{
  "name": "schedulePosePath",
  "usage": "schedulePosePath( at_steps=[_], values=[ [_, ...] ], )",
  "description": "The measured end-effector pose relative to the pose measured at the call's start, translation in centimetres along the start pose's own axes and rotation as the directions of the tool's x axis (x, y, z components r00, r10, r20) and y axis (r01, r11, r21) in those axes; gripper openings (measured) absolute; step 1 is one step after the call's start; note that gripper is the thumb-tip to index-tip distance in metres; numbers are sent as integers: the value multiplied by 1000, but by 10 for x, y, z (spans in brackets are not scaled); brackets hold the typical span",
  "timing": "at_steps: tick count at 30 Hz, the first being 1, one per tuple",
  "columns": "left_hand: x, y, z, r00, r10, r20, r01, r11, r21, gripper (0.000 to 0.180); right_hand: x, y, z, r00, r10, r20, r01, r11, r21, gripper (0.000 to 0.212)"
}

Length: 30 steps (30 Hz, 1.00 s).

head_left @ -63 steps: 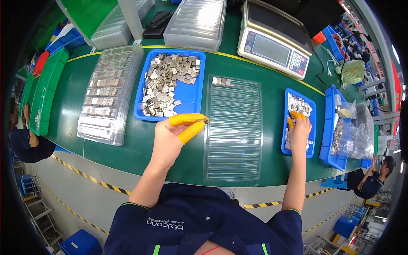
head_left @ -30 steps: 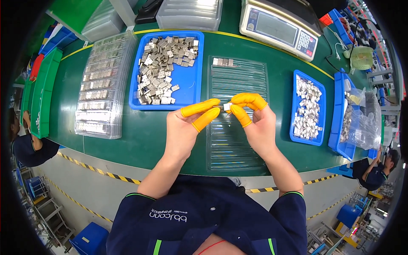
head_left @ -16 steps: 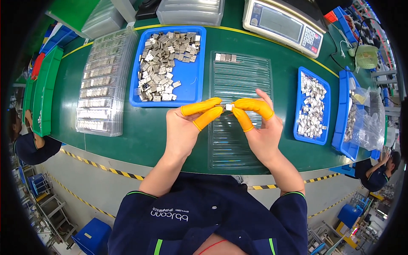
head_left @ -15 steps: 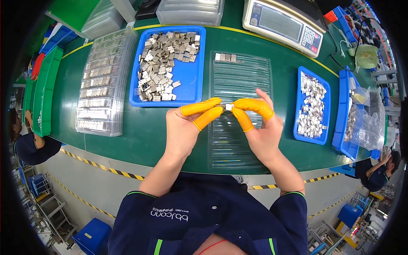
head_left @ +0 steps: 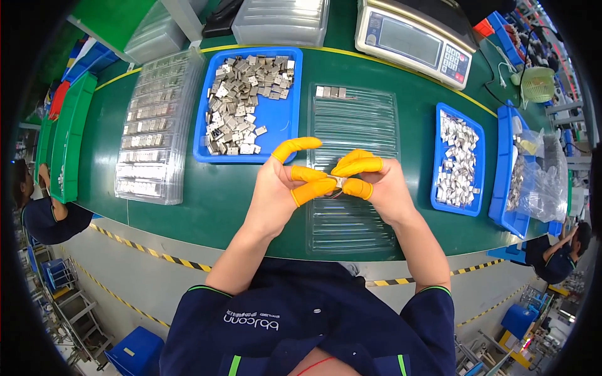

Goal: The person sorts small metal components from a blue tray into a green ridged tray by hand, wearing yellow finger cots.

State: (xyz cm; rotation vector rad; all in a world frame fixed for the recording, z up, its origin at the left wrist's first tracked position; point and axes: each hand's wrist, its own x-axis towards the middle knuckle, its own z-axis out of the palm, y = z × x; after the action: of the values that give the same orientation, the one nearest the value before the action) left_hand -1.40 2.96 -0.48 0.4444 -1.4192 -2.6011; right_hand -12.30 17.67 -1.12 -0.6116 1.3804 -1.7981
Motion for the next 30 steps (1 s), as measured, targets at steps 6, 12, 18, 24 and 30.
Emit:
schedulePosePath(
  at_steps=[6,12,18,24,30],
  values=[
    [-4,-3,-6,999,13,38,-14,999,43,37,-1,-8,5,986,165,30,-166,985,49,17],
    [-3,-8,-8,995,45,84,-48,998,38,28,1,-11,5,990,142,14,-140,985,-102,12],
    [-4,-22,1,954,172,-246,-180,984,-9,31,47,-55,13,977,-211,-18,135,686,-715,14],
    [-24,-38,-11,796,605,7,-438,568,697,24,99,-16,-44,815,-566,122,-37,-262,-964,13],
    [-30,-37,-11,741,672,-5,-390,436,811,27,98,-1,-43,787,-603,134,-44,-270,-962,8]
  ],
)
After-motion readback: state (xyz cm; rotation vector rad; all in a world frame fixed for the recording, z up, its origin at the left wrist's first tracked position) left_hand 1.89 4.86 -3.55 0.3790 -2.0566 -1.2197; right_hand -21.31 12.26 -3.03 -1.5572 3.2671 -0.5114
